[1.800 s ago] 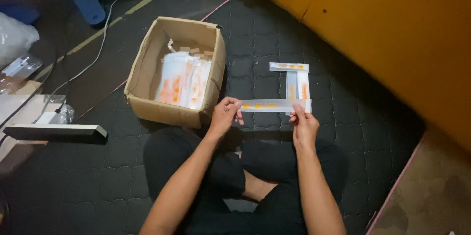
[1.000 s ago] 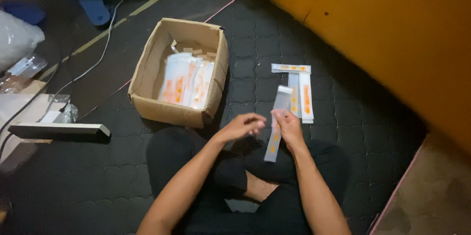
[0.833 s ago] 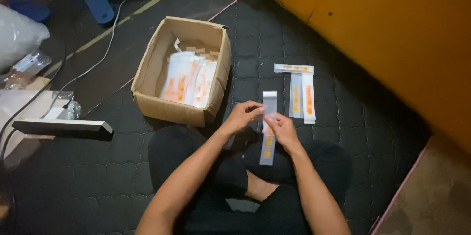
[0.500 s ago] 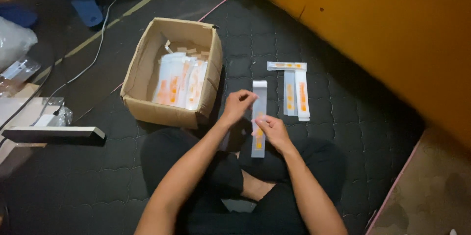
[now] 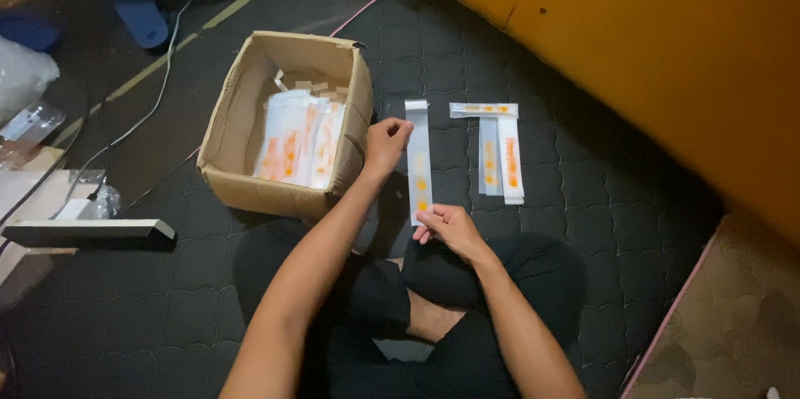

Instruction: The person is taking plastic sleeves out of a cardboard box and arranging them in a specific pattern on the floor.

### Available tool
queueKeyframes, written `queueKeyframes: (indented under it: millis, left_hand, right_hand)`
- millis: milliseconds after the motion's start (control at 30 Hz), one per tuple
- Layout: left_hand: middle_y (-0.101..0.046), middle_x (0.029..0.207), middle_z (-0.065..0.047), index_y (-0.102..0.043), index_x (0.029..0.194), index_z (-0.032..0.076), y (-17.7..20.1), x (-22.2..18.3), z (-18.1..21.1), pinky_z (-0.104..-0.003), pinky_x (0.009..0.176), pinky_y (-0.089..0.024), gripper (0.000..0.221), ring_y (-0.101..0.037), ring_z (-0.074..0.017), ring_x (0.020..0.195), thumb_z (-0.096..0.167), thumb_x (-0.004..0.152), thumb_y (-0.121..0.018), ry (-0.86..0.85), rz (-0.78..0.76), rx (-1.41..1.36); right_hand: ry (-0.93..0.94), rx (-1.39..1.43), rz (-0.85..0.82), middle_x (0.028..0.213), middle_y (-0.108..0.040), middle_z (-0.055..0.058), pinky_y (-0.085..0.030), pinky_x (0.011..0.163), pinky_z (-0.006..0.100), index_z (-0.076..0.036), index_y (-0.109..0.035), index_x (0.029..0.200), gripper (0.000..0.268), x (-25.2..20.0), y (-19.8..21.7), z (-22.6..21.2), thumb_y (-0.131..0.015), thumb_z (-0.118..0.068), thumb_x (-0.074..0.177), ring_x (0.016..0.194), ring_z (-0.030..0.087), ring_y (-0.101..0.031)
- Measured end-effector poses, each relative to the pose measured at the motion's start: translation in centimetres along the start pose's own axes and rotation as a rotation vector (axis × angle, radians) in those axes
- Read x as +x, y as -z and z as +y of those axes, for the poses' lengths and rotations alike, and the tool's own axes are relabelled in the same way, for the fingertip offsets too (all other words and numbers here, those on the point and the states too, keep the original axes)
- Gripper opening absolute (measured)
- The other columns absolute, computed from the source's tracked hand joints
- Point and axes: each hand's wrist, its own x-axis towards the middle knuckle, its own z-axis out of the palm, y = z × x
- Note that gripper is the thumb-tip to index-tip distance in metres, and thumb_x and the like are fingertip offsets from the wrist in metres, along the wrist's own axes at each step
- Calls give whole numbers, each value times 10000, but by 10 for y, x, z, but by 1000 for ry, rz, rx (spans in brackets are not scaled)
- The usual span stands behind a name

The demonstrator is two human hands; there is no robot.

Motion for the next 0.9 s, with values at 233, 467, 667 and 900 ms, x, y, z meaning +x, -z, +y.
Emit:
queueKeyframes:
  millis: [233,467,667,900]
  left_hand:
    - [-730,743,-120,-793,985,64,0,-5,6,-337,592,-544,153,-666,-179,622,174,956,-691,31,6,-33]
    - [-716,702,-98,-794,948,81,-2,1,2,-321,582,-540,139,-660,-166,596,182,944,-699,23,0,-55]
    - [-740,762,-127,-801,979,74,0,-2,11,-333,594,-554,146,-666,-173,617,168,944,-696,17,-15,-42]
    - [-745,776,-128,-796,991,70,-1,-2,8,-344,594,-554,155,-664,-165,633,164,945,-683,18,-31,-60]
  right_hand:
    - [0,-11,-23,770,-778,166,-555,633,234,-38,-699,1025,231,5,4,9,-682,-267,998,649,161,-754]
    - [8,11,-21,763,-773,161,-562,625,235,-28,-696,1039,245,3,3,5,-680,-269,1000,642,158,-752]
    - [17,-5,-31,765,-777,153,-564,632,230,-32,-699,1042,254,5,5,8,-680,-282,1000,648,151,-758]
    - [32,-7,-35,760,-774,159,-554,628,233,-20,-700,1052,263,9,8,14,-673,-278,1006,644,159,-758]
